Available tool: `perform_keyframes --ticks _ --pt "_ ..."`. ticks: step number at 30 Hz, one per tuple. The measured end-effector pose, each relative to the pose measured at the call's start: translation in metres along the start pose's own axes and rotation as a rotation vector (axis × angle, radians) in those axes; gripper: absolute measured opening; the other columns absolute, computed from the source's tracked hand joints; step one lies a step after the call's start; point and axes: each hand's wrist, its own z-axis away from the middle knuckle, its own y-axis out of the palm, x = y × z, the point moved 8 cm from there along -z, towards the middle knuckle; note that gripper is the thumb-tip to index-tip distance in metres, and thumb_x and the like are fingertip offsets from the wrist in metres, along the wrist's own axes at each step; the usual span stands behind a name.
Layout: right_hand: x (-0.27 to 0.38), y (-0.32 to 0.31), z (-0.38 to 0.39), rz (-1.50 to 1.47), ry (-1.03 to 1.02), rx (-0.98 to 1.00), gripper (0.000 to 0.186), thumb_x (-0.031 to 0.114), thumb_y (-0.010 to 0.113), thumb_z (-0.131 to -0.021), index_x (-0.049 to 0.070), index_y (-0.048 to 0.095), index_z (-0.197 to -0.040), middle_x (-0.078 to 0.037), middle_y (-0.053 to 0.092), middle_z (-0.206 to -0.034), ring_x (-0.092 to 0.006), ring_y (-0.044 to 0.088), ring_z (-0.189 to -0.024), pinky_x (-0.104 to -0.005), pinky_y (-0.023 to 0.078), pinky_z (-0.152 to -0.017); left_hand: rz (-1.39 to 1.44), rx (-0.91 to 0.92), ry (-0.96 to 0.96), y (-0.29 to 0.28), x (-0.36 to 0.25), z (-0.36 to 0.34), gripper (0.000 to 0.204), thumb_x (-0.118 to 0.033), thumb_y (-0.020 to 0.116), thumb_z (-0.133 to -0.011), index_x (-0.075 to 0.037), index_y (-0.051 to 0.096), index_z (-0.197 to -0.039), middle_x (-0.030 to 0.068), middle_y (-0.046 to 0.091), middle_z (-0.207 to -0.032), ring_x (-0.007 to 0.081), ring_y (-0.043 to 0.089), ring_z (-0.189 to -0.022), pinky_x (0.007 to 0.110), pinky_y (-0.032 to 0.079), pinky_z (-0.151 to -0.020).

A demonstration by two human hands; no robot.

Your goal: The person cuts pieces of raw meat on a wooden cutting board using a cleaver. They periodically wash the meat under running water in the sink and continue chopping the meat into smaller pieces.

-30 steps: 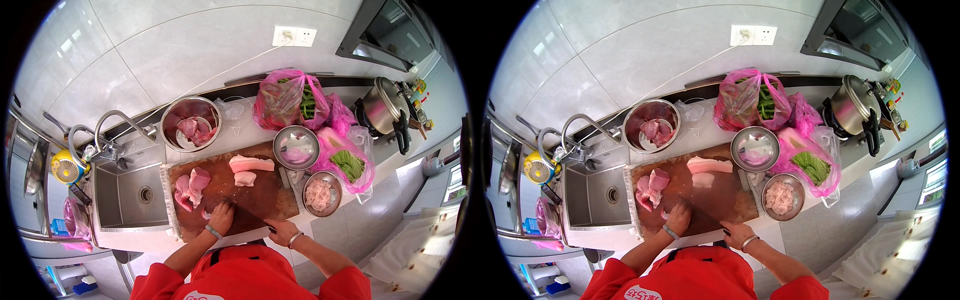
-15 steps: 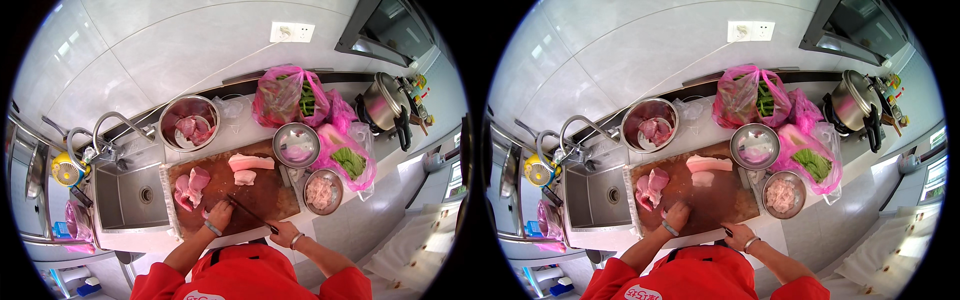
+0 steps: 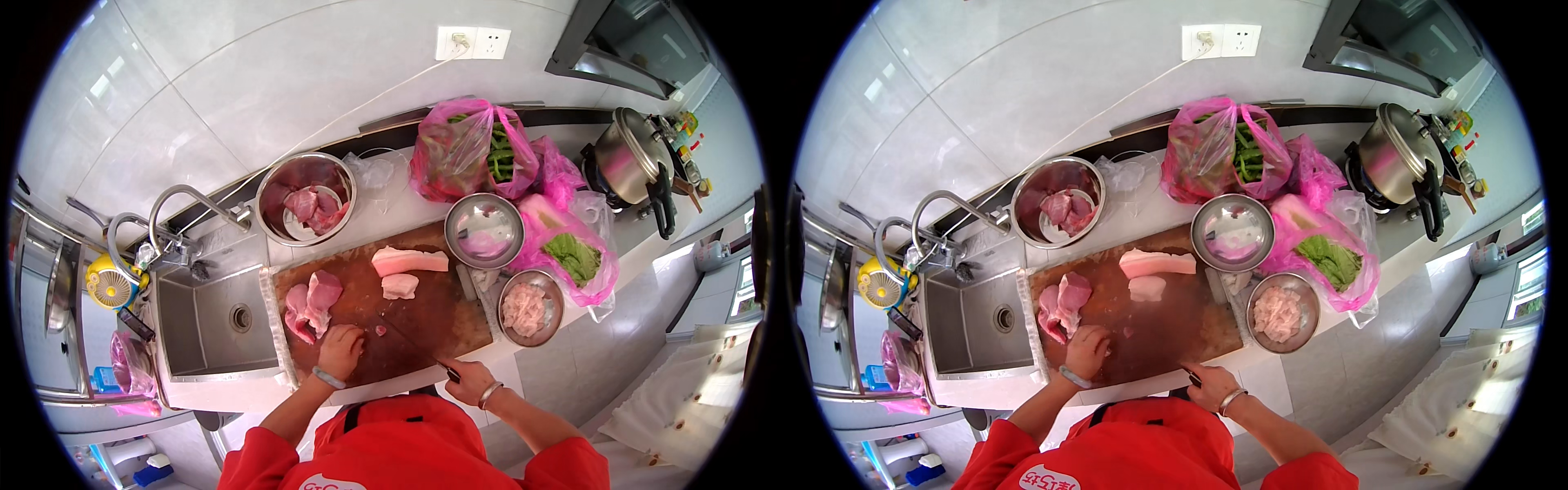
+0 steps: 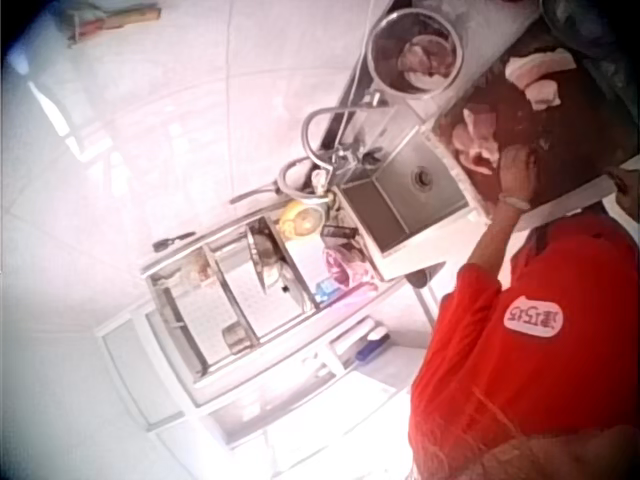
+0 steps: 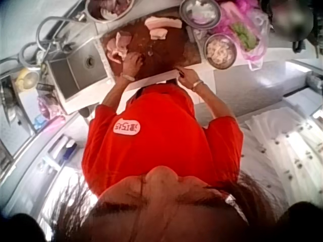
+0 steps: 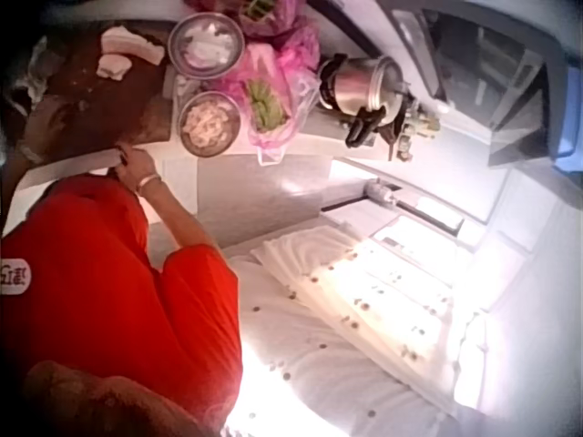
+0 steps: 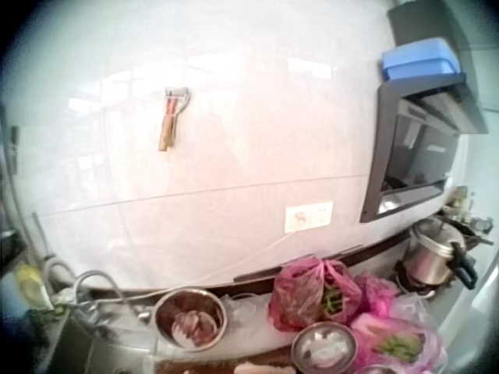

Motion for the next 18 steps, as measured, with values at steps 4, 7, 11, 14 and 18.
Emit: perform_keyframes --ticks 4,7,11,14,18 --pt "0.002 0.011 -0.001 -0.011 -0.119 -0.064 0.044 0.015 0.053 -0.07 0.009 0.056 -0.114 -0.015 0.061 -0.074 -0.0332 0.06 -0.069 -0.0403 0.049 -0.065 -0.062 0.149 -0.066 -0.023 0.014 0.02 0.026 -0.009 0.064 -0.07 -0.007 0.06 -0.096 0.0119 0.055 -0.104 0.0327 0.05 -0.099 0.04 0.041 -0.088" --pt "0.003 0.025 -0.006 0.011 -0.135 -0.075 0.044 0.015 0.053 -0.07 0.009 0.056 -0.113 -0.015 0.061 -0.073 -0.0331 0.06 -0.069 -0.0401 0.049 -0.065 -0.033 0.247 -0.036 -0.016 0.024 0.032 0.026 -0.01 0.064 -0.07 -0.008 0.06 -0.095 0.0127 0.053 -0.106 0.033 0.05 -0.1 0.041 0.04 -0.088" --pt "0.005 0.03 -0.007 0.069 -0.115 -0.137 0.043 0.016 0.054 -0.07 0.01 0.057 -0.113 -0.014 0.062 -0.074 -0.0328 0.06 -0.07 -0.0397 0.049 -0.067 -0.114 0.334 -0.011 0.002 0.035 0.036 0.023 -0.013 0.063 -0.07 -0.008 0.06 -0.092 0.0126 0.054 -0.1 0.0329 0.049 -0.1 0.041 0.041 -0.085" --pt "0.01 0.031 -0.003 0.026 -0.097 -0.13 0.043 0.017 0.055 -0.07 0.009 0.057 -0.112 -0.014 0.062 -0.074 -0.0327 0.06 -0.069 -0.0394 0.049 -0.067 -0.237 0.38 0.016 0.009 0.035 0.03 0.02 -0.015 0.063 -0.071 -0.007 0.061 -0.089 0.0123 0.058 -0.092 0.033 0.052 -0.093 0.042 0.043 -0.081" --pt "0.012 0.036 -0.001 -0.019 -0.091 -0.119 0.044 0.017 0.055 -0.069 0.008 0.057 -0.112 -0.014 0.062 -0.073 -0.0331 0.06 -0.068 -0.0394 0.05 -0.067 0.053 0.371 -0.245 0.009 0.037 0.021 0.022 -0.02 0.063 -0.077 -0.004 0.06 -0.092 0.0126 0.061 -0.079 0.0266 0.059 -0.074 0.039 0.047 -0.067"
